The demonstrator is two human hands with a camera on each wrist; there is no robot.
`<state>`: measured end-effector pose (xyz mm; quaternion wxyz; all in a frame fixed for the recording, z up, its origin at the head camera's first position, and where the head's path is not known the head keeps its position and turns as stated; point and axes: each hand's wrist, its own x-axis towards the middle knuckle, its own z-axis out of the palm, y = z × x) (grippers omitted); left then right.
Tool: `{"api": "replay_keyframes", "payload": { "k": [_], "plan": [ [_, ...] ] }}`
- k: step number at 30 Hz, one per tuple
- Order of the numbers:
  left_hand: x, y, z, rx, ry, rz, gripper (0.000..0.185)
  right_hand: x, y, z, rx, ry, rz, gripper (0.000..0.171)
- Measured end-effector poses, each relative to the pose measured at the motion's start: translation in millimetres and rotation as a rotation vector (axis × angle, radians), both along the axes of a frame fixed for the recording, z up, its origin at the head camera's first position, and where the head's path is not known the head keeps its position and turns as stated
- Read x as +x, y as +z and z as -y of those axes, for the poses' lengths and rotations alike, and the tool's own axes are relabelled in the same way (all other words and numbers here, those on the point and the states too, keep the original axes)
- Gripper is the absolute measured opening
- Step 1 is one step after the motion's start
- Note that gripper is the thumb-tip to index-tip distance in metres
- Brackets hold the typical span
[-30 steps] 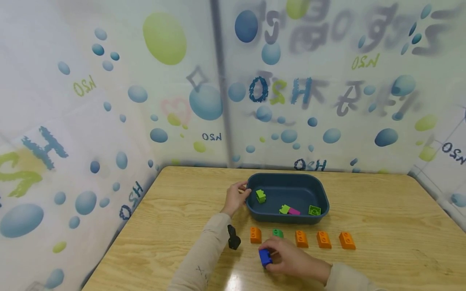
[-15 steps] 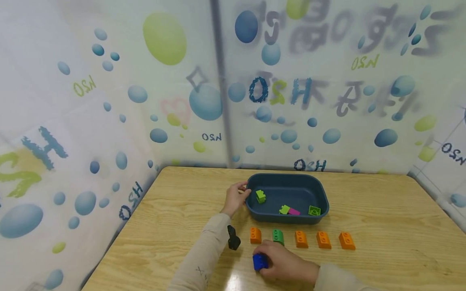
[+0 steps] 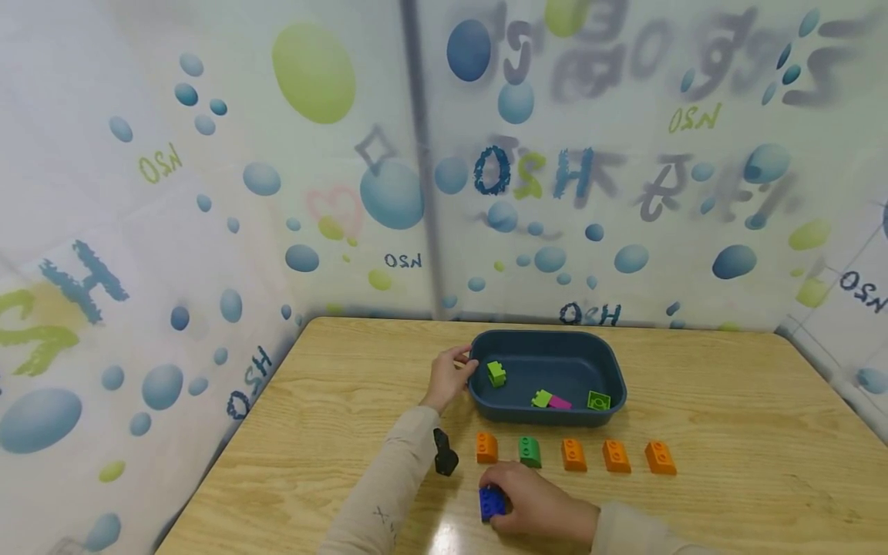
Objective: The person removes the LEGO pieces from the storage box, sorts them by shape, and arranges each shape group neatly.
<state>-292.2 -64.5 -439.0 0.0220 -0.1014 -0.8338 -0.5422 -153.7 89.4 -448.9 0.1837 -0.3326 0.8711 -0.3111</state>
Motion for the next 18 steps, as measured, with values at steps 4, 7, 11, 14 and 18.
{"api": "replay_keyframes", "payload": {
  "k": [4,7,11,14,18],
  "plan": [
    [0.4,0.7,0.0,0.001,0.000,0.009,0.035,1.1,-1.1,-0.4,0.004,-0.011,0.007,0.035],
    [0.6,1.1,0.1,0.002,0.001,0.014,0.035,4.4,-1.2,-2.3,0.004,-0.038,0.034,0.038],
    [0.3,1.3,-0.3,0.000,0.006,0.012,0.035,9.1,-1.4,-6.9,0.002,-0.077,0.064,0.040],
    [-0.1,0.7,-0.7,-0.003,0.009,0.006,0.034,9.5,-1.4,-9.5,-0.010,-0.086,0.059,0.037],
    [-0.5,-0.7,-0.7,-0.007,0.009,0.003,0.034,5.9,-1.5,-9.6,-0.032,-0.082,0.036,0.032]
  ]
}}
